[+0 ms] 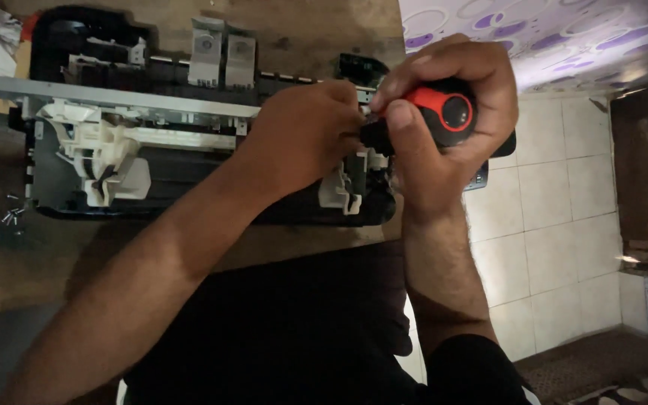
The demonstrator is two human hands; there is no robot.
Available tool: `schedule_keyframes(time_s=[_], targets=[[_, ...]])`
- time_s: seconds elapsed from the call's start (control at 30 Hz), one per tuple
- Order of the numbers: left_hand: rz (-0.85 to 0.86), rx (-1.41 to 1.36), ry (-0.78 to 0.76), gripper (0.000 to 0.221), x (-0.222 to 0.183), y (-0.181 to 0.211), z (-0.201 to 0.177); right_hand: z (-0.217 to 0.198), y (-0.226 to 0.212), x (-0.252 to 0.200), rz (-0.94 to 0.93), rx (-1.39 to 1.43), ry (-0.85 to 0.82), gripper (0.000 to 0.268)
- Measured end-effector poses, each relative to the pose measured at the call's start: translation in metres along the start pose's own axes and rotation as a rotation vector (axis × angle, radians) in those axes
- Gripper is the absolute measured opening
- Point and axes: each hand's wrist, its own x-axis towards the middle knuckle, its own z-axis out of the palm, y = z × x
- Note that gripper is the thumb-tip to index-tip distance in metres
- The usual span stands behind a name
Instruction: Disassembling and manipulating the internal components of a printer using a screwdriver.
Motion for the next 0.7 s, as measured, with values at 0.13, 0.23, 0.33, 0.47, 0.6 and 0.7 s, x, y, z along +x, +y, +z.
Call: schedule_keyframes(time_s=[0.13,0.23,0.33,0.47,0.6,0.7], targets=[[-0.004,0.09,-0.006,0.021,0.001,-0.007,0.011,-0.002,0.006,-0.002,0.004,-0.011,-0.052,0.016],[0.018,0.052,0.013,0.018,0.0,-0.003,0.009,-0.001,0.004,-0.001,0.01,-0.04,-0.026,0.014],[-0.016,0.058,-0.018,0.019,0.0,-0.002,0.008,-0.001,0.007,-0.001,0.013,-0.016,-0.006,0.021],[0.02,0.001,0.006,0.012,0.0,-0.002,0.007,-0.001,0.005,-0.001,0.026,-0.033,-0.018,0.013],[0.07,0.091,0.036,0.011,-0.001,-0.002,0.005,0.002,0.001,0.001,0.024,-0.054,-0.026,0.014],[0.116,0.078,0.091,0.008,-0.001,-0.003,0.007,0.005,-0.003,0.002,0.041,-0.097,-0.011,0.014]])
